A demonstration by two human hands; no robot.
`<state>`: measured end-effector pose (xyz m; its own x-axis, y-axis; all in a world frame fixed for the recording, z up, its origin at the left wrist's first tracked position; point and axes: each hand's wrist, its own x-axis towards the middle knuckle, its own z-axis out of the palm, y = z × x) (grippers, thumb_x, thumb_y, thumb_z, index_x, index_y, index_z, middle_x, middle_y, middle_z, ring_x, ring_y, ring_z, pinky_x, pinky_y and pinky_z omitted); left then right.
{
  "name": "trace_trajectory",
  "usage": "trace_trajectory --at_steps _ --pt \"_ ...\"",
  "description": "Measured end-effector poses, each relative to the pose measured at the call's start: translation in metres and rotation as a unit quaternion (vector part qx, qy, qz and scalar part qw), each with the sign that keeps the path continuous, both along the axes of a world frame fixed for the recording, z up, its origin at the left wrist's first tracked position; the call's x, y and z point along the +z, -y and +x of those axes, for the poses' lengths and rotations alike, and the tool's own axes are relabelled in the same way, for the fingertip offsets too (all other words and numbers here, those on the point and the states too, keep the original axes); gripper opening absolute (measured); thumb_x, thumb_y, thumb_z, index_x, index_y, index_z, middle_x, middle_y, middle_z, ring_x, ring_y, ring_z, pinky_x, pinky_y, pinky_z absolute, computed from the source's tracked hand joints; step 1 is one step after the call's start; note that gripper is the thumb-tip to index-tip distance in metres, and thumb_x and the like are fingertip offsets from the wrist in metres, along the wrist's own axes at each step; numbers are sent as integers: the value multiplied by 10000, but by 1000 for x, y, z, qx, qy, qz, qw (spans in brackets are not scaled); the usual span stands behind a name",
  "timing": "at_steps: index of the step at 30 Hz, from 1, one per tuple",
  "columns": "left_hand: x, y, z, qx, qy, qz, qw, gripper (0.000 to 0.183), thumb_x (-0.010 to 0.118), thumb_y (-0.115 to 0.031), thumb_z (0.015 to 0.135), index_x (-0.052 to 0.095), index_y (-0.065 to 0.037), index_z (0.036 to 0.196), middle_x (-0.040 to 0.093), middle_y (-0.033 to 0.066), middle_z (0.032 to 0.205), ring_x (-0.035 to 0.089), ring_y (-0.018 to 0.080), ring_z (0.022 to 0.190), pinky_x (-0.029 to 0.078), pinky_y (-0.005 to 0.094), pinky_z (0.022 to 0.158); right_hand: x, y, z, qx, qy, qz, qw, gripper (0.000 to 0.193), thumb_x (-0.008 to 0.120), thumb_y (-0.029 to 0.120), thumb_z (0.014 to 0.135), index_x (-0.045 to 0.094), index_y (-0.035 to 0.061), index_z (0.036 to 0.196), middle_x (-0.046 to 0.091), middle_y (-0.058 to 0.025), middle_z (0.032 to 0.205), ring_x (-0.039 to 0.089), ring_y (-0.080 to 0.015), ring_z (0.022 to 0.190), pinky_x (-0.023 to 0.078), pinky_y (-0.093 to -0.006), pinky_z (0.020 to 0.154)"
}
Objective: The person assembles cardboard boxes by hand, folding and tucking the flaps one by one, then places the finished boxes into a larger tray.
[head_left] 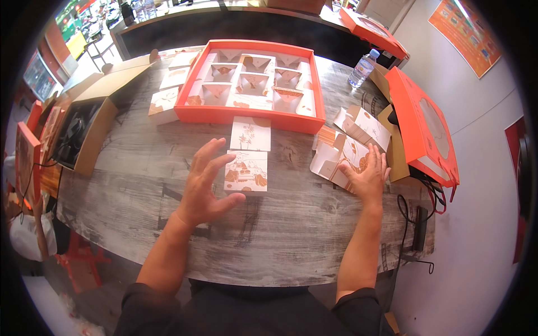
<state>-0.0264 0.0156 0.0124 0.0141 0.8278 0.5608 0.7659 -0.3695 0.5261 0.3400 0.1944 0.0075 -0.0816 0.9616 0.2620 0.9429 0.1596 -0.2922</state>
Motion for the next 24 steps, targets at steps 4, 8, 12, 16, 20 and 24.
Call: trace_trajectory --at_steps 4,8,12,16,20,24 --pt "2 1 0 -1 -5 2 1000 761 835 -519 812 581 -61 1363 445 219 1537 402 407 1444 329 519 1179 -8 -7 9 -23 -26 -14 999 1064 709 784 759 460 84 1520 448 -183 1555 292 -379 1512 88 -616 1248" --pt "2 1 0 -1 -6 5 1000 761 835 -516 813 582 -54 1363 445 219 1539 407 405 1441 332 514 1179 -10 -15 17 -65 -65 -3 996 732 733 603 878 609 74 1367 536 -200 1444 494 -384 1352 288 -577 1180" --pt "2 1 1 -4 1 9 1000 754 834 -508 817 585 -51 1362 446 224 1537 414 404 1437 339 512 1176 -28 -29 32 -59 -300 50 951 599 786 413 903 606 49 1344 567 -169 1387 586 -324 1212 476 -464 1017" --pt "3 1 1 -1 1 10 1000 743 833 -501 821 588 -51 1358 448 228 1533 421 403 1432 347 512 1171 -37 -43 46 12 -638 -24 769 690 782 380 932 506 26 1457 558 -134 1388 570 -271 1222 487 -419 1012" --pt "2 1 1 -3 6 13 1000 735 831 -502 823 590 -52 1353 449 228 1531 426 401 1428 351 508 1169 -32 -42 61 16 -702 -44 710 793 745 433 953 415 18 1542 486 -131 1462 500 -263 1298 425 -407 1074" --pt "0 1 1 -3 7 12 1000 733 829 -503 826 589 -53 1353 449 226 1530 430 397 1424 358 504 1164 -31 -42 67 51 -722 -74 685 803 688 526 963 423 38 1543 424 -124 1519 454 -251 1313 380 -396 1134"
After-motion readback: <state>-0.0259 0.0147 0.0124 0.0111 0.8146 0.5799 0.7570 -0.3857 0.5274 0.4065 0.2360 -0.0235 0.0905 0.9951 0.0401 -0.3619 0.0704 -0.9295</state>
